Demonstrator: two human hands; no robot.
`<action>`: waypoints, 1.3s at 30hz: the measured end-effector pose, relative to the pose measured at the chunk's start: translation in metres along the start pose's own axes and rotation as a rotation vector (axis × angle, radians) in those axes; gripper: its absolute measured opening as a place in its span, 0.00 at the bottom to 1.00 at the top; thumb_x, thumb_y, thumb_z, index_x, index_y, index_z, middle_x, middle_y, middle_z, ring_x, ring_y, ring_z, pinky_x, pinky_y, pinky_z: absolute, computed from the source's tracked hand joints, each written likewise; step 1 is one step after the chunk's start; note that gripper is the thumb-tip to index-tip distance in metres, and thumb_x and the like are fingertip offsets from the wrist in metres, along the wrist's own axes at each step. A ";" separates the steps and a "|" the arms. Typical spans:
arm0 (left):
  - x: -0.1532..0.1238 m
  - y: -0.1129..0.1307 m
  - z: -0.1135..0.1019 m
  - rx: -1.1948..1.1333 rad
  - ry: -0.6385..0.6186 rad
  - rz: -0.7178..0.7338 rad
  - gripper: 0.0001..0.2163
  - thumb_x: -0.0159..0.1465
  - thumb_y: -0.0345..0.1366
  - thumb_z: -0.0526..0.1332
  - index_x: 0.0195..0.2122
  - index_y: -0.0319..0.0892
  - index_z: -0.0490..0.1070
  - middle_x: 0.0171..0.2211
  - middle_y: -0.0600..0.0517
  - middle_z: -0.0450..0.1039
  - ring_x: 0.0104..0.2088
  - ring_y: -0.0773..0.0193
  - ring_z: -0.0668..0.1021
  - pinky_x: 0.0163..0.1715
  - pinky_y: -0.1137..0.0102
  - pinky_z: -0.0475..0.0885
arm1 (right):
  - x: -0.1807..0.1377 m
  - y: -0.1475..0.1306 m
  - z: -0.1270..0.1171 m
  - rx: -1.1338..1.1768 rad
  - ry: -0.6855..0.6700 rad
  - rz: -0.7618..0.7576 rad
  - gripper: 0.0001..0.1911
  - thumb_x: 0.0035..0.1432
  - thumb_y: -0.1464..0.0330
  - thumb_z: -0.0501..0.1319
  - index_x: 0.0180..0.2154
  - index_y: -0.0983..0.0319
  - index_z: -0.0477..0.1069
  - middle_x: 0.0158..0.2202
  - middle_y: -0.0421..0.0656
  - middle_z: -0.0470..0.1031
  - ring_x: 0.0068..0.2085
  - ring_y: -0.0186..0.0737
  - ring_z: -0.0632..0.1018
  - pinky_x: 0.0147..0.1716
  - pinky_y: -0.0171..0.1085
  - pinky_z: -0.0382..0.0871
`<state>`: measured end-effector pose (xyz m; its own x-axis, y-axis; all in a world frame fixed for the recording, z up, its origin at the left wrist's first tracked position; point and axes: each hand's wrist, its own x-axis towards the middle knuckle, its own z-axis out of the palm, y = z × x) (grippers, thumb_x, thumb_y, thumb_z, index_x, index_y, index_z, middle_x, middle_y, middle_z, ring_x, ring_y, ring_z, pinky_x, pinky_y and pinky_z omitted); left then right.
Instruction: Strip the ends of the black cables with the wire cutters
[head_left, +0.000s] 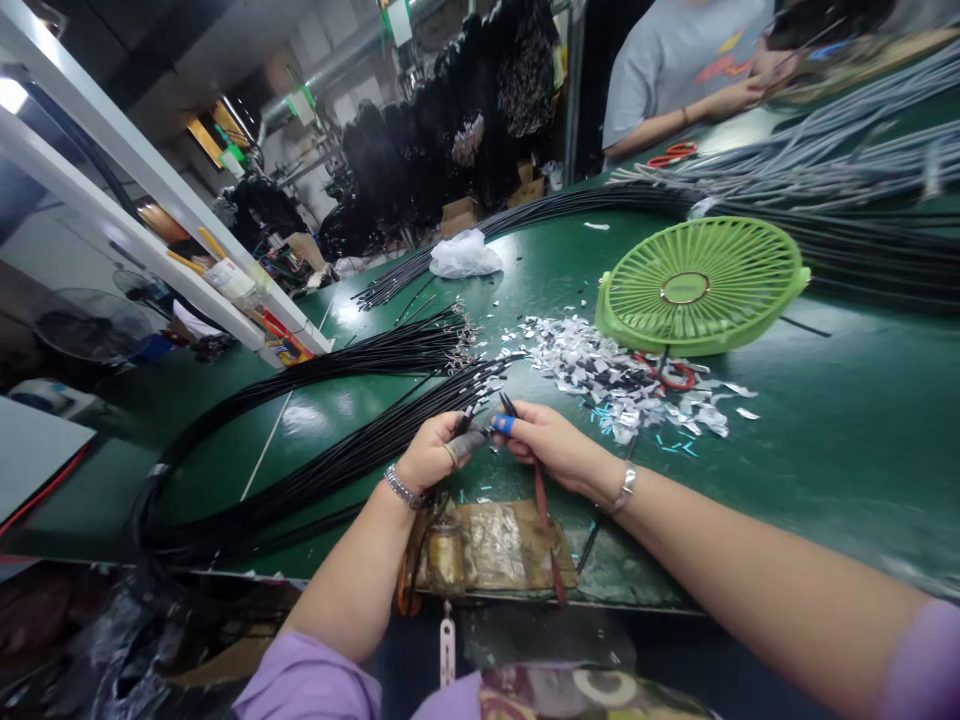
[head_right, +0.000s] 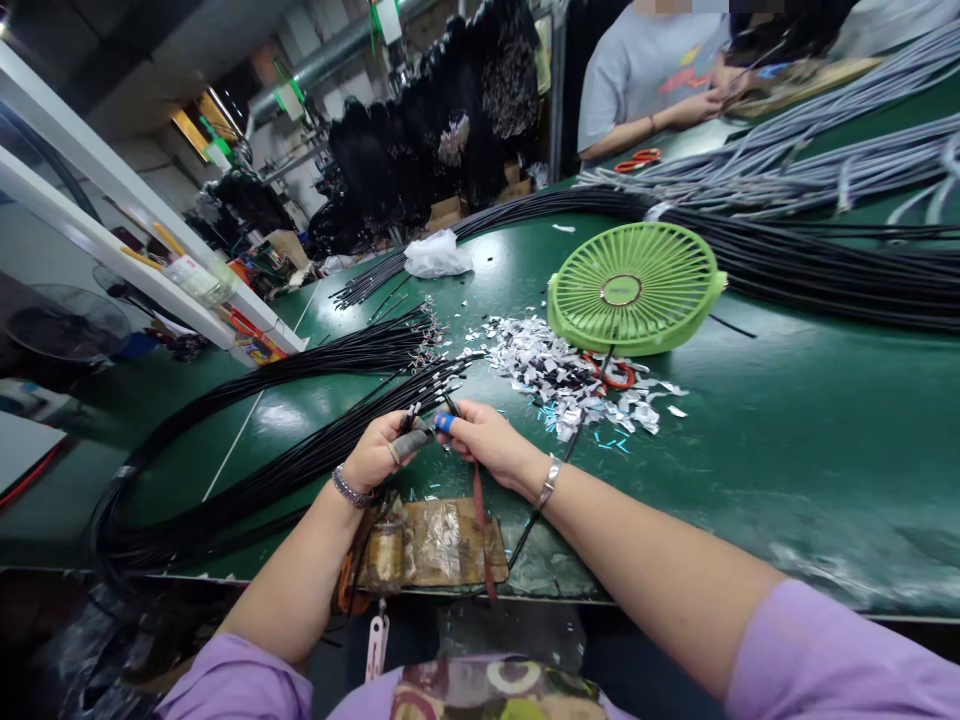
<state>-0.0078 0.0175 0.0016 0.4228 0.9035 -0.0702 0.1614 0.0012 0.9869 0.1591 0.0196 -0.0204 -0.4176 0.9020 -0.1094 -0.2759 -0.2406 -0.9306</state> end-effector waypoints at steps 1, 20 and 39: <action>0.000 -0.001 0.000 -0.003 0.002 0.001 0.22 0.46 0.52 0.69 0.26 0.37 0.66 0.13 0.61 0.59 0.13 0.78 0.58 0.14 0.77 0.54 | 0.000 0.000 0.000 0.011 -0.004 0.017 0.23 0.40 0.52 0.68 0.27 0.62 0.63 0.21 0.34 0.65 0.18 0.24 0.55 0.17 0.30 0.43; -0.002 -0.008 -0.013 -0.035 0.136 0.098 0.21 0.49 0.52 0.67 0.30 0.36 0.71 0.19 0.54 0.71 0.14 0.76 0.67 0.14 0.79 0.60 | -0.007 -0.008 -0.007 -0.781 -0.154 -0.476 0.27 0.62 0.50 0.48 0.36 0.62 0.76 0.26 0.41 0.72 0.28 0.36 0.69 0.30 0.34 0.64; -0.005 -0.002 -0.012 0.062 0.120 0.120 0.20 0.48 0.51 0.68 0.27 0.36 0.71 0.17 0.54 0.69 0.15 0.73 0.68 0.15 0.77 0.63 | -0.005 -0.008 -0.011 -0.744 -0.214 -0.398 0.26 0.59 0.50 0.52 0.36 0.63 0.78 0.29 0.42 0.77 0.31 0.38 0.73 0.32 0.35 0.66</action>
<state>-0.0210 0.0181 0.0019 0.3337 0.9401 0.0690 0.1720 -0.1327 0.9761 0.1730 0.0204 -0.0167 -0.5847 0.7648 0.2708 0.1705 0.4421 -0.8806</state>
